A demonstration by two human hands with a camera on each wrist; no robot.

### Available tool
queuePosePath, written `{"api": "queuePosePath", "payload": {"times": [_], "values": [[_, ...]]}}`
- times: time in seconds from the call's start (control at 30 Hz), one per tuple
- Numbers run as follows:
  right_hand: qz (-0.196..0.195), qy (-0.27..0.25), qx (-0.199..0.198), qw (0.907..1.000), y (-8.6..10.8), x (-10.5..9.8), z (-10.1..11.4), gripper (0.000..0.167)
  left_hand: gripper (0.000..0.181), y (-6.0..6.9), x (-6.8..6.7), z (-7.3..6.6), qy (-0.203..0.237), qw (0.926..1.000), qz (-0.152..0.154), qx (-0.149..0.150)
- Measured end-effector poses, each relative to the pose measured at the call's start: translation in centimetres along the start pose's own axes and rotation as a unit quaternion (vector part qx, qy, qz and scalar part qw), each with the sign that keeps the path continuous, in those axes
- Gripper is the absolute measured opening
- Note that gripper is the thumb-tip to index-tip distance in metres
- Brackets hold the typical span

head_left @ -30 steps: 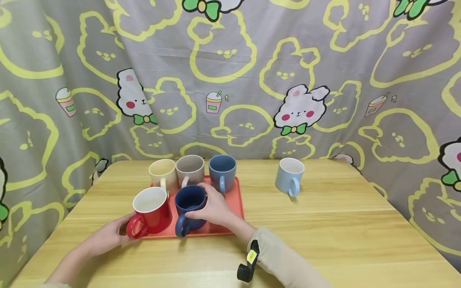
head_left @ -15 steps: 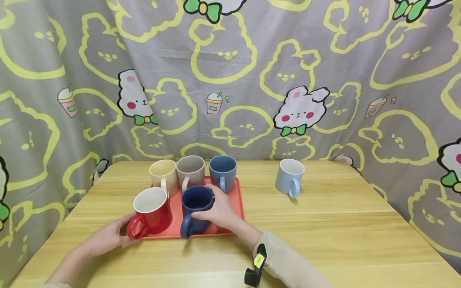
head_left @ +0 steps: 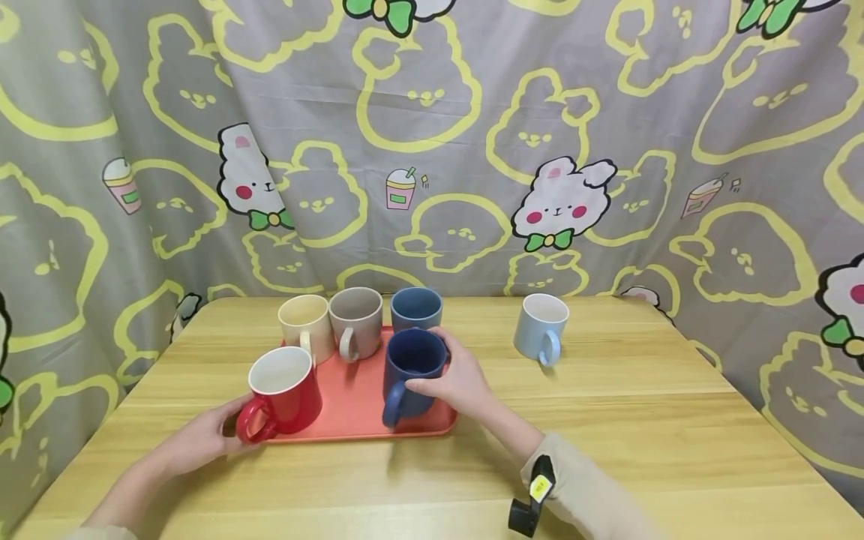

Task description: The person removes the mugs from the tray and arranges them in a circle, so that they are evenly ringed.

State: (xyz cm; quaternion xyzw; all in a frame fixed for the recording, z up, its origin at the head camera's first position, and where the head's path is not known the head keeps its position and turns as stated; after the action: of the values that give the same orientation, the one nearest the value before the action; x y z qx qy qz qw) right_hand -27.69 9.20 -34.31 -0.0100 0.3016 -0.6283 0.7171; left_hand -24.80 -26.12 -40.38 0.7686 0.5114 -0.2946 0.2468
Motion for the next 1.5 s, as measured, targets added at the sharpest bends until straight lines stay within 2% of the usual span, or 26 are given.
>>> {"api": "queuePosePath", "payload": {"times": [0.37,0.53,0.8,1.03,1.27,1.5], "values": [[-0.081,0.046,0.067,0.9934,0.7,-6.1,-3.3,0.077,0.083,0.1,-0.3,0.2,-0.012,0.9999,-0.004,-0.003],[-0.114,0.055,0.084,0.9884,0.8,-7.8,-5.0,0.078,0.084,0.1,-0.4,0.1,-0.020,0.9998,-0.007,0.001],[-0.145,0.058,0.123,0.9800,1.1,-9.2,-7.6,0.081,0.082,0.1,-0.2,0.1,-0.019,0.9998,-0.007,0.003],[-0.167,0.073,0.114,0.9766,0.9,-9.8,-8.4,0.074,0.081,0.1,-0.1,0.0,-0.011,0.9999,-0.006,0.005],[-0.178,0.086,0.124,0.9725,1.1,-9.9,-9.0,0.074,0.080,0.1,0.0,-0.1,-0.003,0.9999,-0.004,0.010],[-0.202,0.076,0.124,0.9685,0.9,-10.3,-9.1,0.072,0.082,0.1,-0.1,-0.2,-0.008,0.9999,-0.012,0.008]]}}
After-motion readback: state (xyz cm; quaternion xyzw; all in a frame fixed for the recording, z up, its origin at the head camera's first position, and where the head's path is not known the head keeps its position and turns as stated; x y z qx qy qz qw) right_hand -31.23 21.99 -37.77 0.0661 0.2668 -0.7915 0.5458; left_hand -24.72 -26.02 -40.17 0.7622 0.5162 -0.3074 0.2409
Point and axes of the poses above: each hand's wrist, its own y-axis away from the middle knuckle, its own x-axis out of the palm, z = x × y, the point moved 6 cm from there along -y, towards the middle knuckle, and after that the axes turned 1 degree about z, right-handed, at the moved point
